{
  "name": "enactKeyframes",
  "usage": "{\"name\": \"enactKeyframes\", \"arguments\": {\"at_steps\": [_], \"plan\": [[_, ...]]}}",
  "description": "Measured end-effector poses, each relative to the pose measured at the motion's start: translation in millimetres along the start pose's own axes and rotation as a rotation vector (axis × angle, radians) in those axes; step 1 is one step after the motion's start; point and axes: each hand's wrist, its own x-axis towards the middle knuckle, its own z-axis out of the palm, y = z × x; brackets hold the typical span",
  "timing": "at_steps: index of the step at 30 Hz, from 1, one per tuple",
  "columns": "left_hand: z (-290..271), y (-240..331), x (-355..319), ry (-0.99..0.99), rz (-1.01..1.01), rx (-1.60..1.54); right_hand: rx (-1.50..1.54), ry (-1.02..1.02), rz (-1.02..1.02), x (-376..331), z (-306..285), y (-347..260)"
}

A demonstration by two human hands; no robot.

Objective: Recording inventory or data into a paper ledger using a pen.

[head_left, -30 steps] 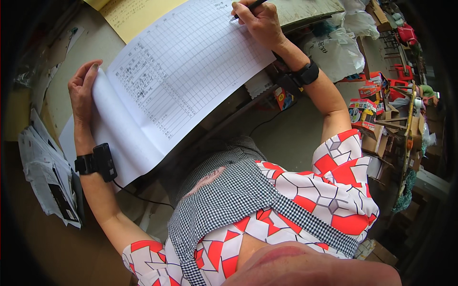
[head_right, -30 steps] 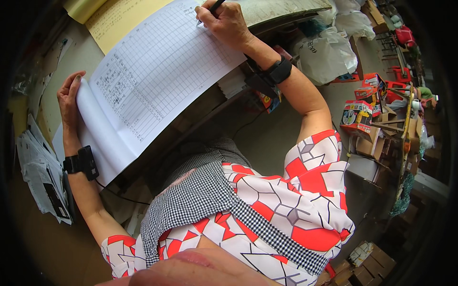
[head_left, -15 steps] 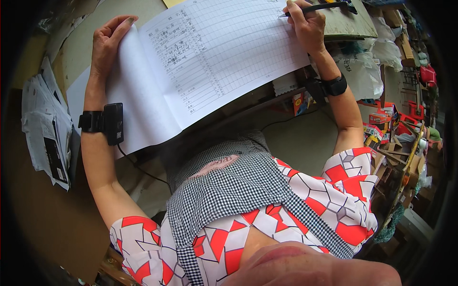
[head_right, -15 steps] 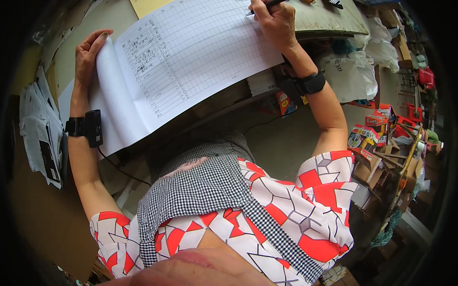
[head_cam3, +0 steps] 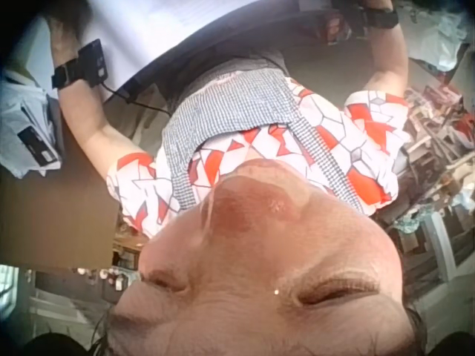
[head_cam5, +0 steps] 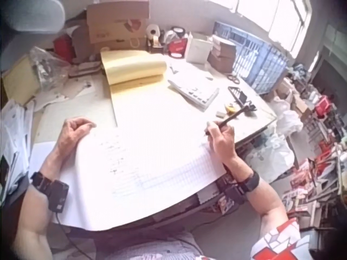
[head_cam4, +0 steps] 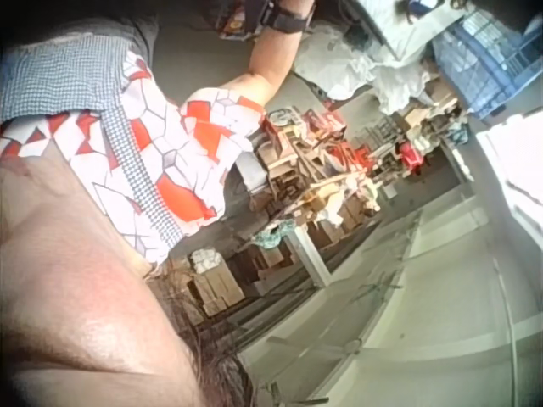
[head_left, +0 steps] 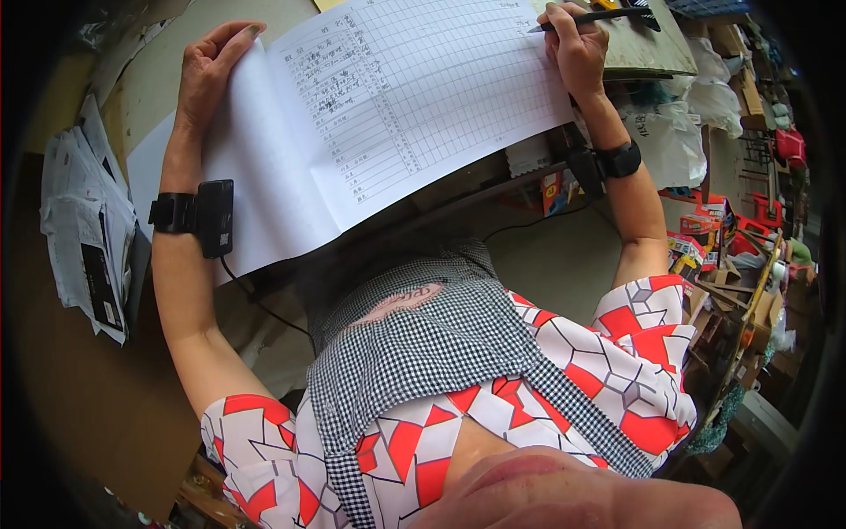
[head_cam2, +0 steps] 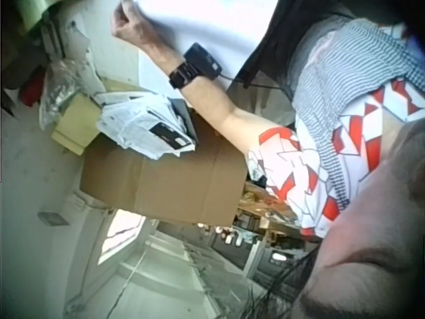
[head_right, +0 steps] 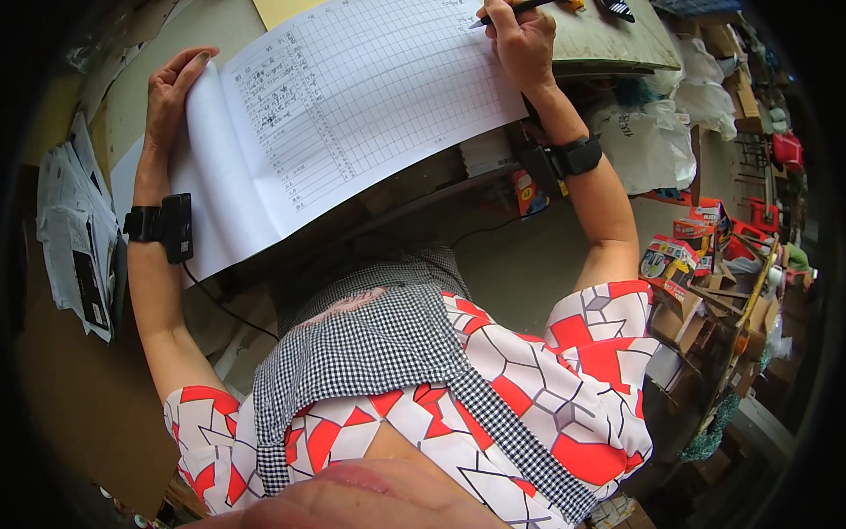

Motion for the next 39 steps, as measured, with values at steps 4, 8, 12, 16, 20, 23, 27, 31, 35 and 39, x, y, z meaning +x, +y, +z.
{"name": "enactKeyframes", "arguments": {"at_steps": [4, 8, 12, 16, 20, 23, 27, 31, 35, 39], "plan": [[3.5, -5.0, 2.6, 0.004, 0.040, 0.008, 0.030, 0.015, -0.001, 1.6, -1.5, 5.4], [3.6, -9.3, 4.1, 0.008, 0.017, 0.028, 0.056, -0.024, -0.022, 3.4, -0.7, 7.1], [5.9, -7.2, 5.1, 0.010, -0.016, 0.060, 0.003, -0.011, -0.019, 5.7, -0.6, 9.4], [13.2, -10.8, 6.8, 0.020, -0.015, 0.023, 0.010, -0.057, 0.015, 8.5, -8.5, 22.0], [16.7, -11.7, 6.8, 0.007, -0.040, -0.012, -0.032, -0.066, 0.009, 6.5, -8.0, 23.3], [19.0, -12.9, 7.6, 0.009, -0.020, -0.019, -0.053, -0.064, -0.001, 7.0, -10.1, 26.2], [19.4, -11.1, 6.8, 0.008, -0.044, -0.002, -0.066, -0.071, -0.031, 5.9, -10.5, 25.7], [17.9, -14.2, 7.8, 0.000, -0.028, 0.008, -0.108, -0.059, -0.091, 4.7, -3.6, 16.7], [19.0, -13.3, 8.9, -0.004, -0.006, 0.000, -0.127, -0.049, -0.091, 3.5, -3.9, 12.6], [19.8, -9.9, 8.2, -0.007, -0.018, -0.032, -0.157, -0.038, -0.098, 4.1, -5.8, 11.6]]}}
